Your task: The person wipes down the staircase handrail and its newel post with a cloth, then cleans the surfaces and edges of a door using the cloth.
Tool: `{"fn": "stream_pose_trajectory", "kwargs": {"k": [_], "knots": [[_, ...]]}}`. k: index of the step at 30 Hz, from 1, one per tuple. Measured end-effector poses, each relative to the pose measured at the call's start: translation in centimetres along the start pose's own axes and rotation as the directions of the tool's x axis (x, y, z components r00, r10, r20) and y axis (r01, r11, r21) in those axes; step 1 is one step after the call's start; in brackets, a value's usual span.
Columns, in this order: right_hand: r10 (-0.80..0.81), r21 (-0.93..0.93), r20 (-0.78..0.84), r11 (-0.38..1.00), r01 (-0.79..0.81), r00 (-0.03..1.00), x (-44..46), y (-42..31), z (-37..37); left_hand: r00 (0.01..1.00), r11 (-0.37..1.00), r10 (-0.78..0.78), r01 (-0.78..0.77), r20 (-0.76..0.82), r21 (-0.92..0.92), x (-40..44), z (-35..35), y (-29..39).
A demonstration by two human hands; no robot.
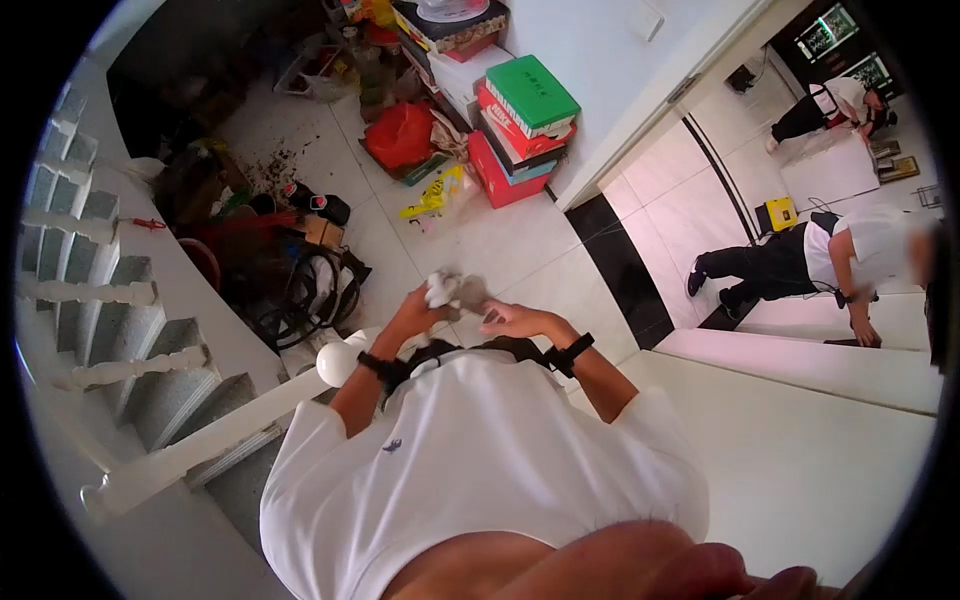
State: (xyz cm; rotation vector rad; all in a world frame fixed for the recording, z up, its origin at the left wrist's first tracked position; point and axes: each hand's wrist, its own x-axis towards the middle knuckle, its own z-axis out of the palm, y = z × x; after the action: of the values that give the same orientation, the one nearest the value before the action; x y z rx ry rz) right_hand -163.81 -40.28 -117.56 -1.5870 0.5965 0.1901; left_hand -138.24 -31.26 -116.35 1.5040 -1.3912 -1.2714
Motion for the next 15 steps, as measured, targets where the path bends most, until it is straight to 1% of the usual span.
{"fn": "stream_pose_trajectory", "kwargs": {"k": [1,2,3,4,5,6,7,8,9,10,11,12,13,14,15], "knots": [[-0.006,0.010,-0.001,1.000,0.006,1.000,-0.8,-0.4,-0.6,0.999,0.995,-0.006,0.011,0.053,-0.094,2.0,1.4,1.4],[-0.052,0.057,-0.093,0.997,0.057,0.994,-1.4,-0.9,-1.5,0.994,0.982,-0.004,0.025,0.113,-0.187,4.1,2.6,2.7],[-0.089,0.097,-0.196,0.989,0.110,0.977,-2.0,-1.0,-2.7,0.991,0.984,0.001,0.023,0.133,-0.179,6.1,3.7,3.5],[-0.119,-0.049,-0.261,0.993,0.110,0.958,-1.5,0.0,-3.9,0.974,0.980,0.174,-0.157,0.146,-0.121,8.0,4.5,4.1],[-0.121,-0.043,-0.276,0.993,0.113,0.953,-1.6,1.4,-5.0,0.927,0.941,0.339,-0.332,0.163,-0.068,9.8,5.2,4.6],[-0.164,0.060,-0.438,0.976,0.211,0.884,-1.7,2.1,-6.0,0.859,0.833,0.461,-0.506,0.224,0.226,11.4,5.0,7.6],[-0.183,0.139,-0.590,0.936,0.322,0.786,-2.1,1.5,-7.4,0.852,0.826,0.466,-0.515,0.239,0.229,12.9,5.4,8.7],[-0.096,0.178,-0.693,0.938,0.298,0.714,-2.9,1.1,-8.8,0.873,0.841,0.447,-0.484,0.195,0.239,14.3,6.2,9.6],[-0.090,0.181,-0.699,0.937,0.298,0.709,-2.8,2.0,-10.1,0.893,0.859,0.425,-0.450,0.148,0.244,15.6,6.9,10.6],[-0.196,0.089,-0.806,0.893,0.441,0.559,-2.8,2.8,-11.7,0.887,0.809,0.368,-0.453,0.278,0.375,17.2,7.3,11.8],[-0.285,-0.025,-0.879,0.829,0.559,0.383,-2.8,3.6,-13.4,0.885,0.809,0.371,-0.457,0.281,0.371,18.9,8.1,12.7],[-0.242,-0.014,-0.926,0.790,0.612,0.291,-3.7,1.9,-15.0,0.893,0.893,0.340,-0.405,0.295,0.198,20.7,9.3,13.5],[-0.242,-0.021,-0.927,0.796,0.604,0.286,-3.7,2.7,-16.7,0.896,0.942,0.314,-0.336,0.313,0.018,21.8,10.2,15.1],[-0.269,-0.072,-0.932,0.794,0.603,0.242,-4.0,3.6,-19.1,0.891,0.923,0.364,-0.385,0.271,0.027,22.9,11.0,16.9],[-0.296,-0.123,-0.934,0.792,0.598,0.200,-4.3,4.7,-20.9,0.887,0.921,0.372,-0.390,0.273,0.015,24.2,11.4,18.5]]}}
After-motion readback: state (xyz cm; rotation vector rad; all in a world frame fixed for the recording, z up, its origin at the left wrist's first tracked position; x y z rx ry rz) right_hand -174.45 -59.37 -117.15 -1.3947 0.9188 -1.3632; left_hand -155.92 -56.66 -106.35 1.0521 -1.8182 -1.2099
